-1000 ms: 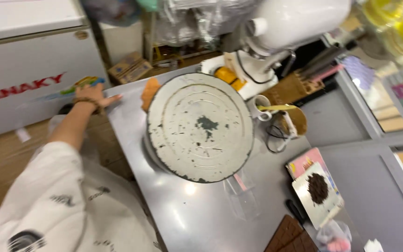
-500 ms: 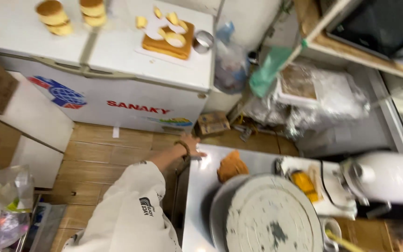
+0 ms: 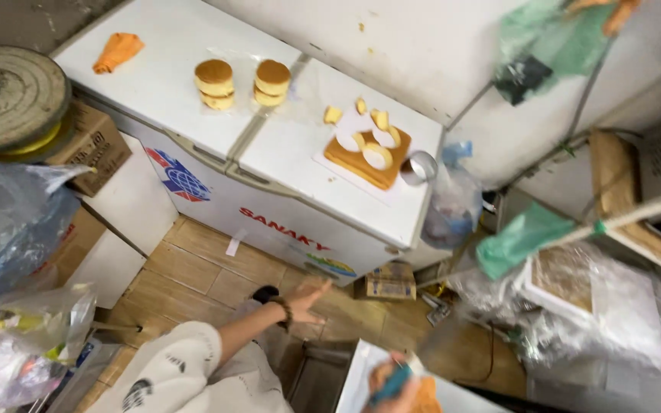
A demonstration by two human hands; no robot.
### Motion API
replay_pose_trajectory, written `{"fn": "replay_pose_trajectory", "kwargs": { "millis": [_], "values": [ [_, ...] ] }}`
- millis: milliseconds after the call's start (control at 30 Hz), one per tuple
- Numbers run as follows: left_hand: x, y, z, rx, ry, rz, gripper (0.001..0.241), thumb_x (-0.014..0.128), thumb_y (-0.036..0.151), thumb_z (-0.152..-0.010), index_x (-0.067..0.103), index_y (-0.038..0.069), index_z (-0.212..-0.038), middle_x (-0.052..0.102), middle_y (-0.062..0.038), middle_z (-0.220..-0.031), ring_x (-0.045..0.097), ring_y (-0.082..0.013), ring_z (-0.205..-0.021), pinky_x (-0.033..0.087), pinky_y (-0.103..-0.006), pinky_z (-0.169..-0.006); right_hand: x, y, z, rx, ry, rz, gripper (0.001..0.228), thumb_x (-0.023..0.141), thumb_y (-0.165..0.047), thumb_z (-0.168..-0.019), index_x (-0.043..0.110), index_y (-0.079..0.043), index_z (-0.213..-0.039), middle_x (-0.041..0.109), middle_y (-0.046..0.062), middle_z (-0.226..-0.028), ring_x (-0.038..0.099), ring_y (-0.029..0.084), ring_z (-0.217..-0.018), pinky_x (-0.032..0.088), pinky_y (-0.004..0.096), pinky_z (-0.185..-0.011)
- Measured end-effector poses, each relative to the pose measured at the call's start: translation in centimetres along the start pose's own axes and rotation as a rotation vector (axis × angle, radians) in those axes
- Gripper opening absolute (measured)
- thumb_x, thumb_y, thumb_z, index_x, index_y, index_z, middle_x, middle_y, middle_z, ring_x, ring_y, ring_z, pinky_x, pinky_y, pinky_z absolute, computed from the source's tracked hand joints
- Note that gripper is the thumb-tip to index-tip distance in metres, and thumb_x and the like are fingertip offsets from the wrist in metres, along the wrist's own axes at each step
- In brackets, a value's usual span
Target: The person uses a knife to trim the edges of round cakes on a cutting board, then slices them into smaller pieces. They also use a metal ring to cut a circular piece from a cake and place it on a stack. Finally, they wipe the counter with an orange cloth.
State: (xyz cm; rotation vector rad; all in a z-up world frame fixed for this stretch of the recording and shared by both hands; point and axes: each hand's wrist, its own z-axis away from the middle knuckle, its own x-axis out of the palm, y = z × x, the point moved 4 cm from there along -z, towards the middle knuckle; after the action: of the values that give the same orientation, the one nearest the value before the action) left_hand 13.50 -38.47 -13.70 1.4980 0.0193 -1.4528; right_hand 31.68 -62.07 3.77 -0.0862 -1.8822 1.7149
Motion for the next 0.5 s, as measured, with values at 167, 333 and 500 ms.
{"fn": "replay_pose_trajectory", "kwargs": {
  "millis": [167,333,500],
  "values": [
    [-14.4,-9.6,3.7,-0.344,0.19,0.145,0.115,0.072,0.049,-0.086,-0.006,0.017,-0.164,0.022,-0.015,-0.167,0.024,-0.0354,-0.154,0.027,-0.0479,-0.124,13.2,4.8,-14.2,0.004,-0.011,0.072,0.025,0.053,-0.029,-0.108,0.054,-0.004,-0.107,0.058,0.007,-0.08,0.047,0.011,-0.062,0.037,0.026,-0.052],
    [-24.2,-19.8,-2.6,-0.155,0.526,0.186,0.103,0.071,0.042,-0.092,0.002,0.008,-0.162,0.024,-0.024,-0.165,0.028,-0.0419,-0.149,0.03,-0.0486,-0.119,20.0,10.3,-26.3,0.153,-0.006,0.275,0.015,0.056,-0.02,-0.098,0.054,-0.007,-0.106,0.063,0.008,-0.083,0.059,0.014,-0.064,0.051,0.03,-0.05],
    [-32.2,-20.5,-11.3,-0.006,0.602,0.076,0.084,0.075,0.039,-0.089,0.033,0.008,-0.155,0.04,-0.02,-0.159,0.043,-0.0384,-0.144,0.037,-0.045,-0.121,20.3,13.3,-34.0,0.258,0.042,1.092,0.03,0.074,-0.029,-0.097,0.066,-0.002,-0.108,0.068,0.014,-0.073,0.062,0.02,-0.063,0.049,0.033,-0.057]
  ]
}}
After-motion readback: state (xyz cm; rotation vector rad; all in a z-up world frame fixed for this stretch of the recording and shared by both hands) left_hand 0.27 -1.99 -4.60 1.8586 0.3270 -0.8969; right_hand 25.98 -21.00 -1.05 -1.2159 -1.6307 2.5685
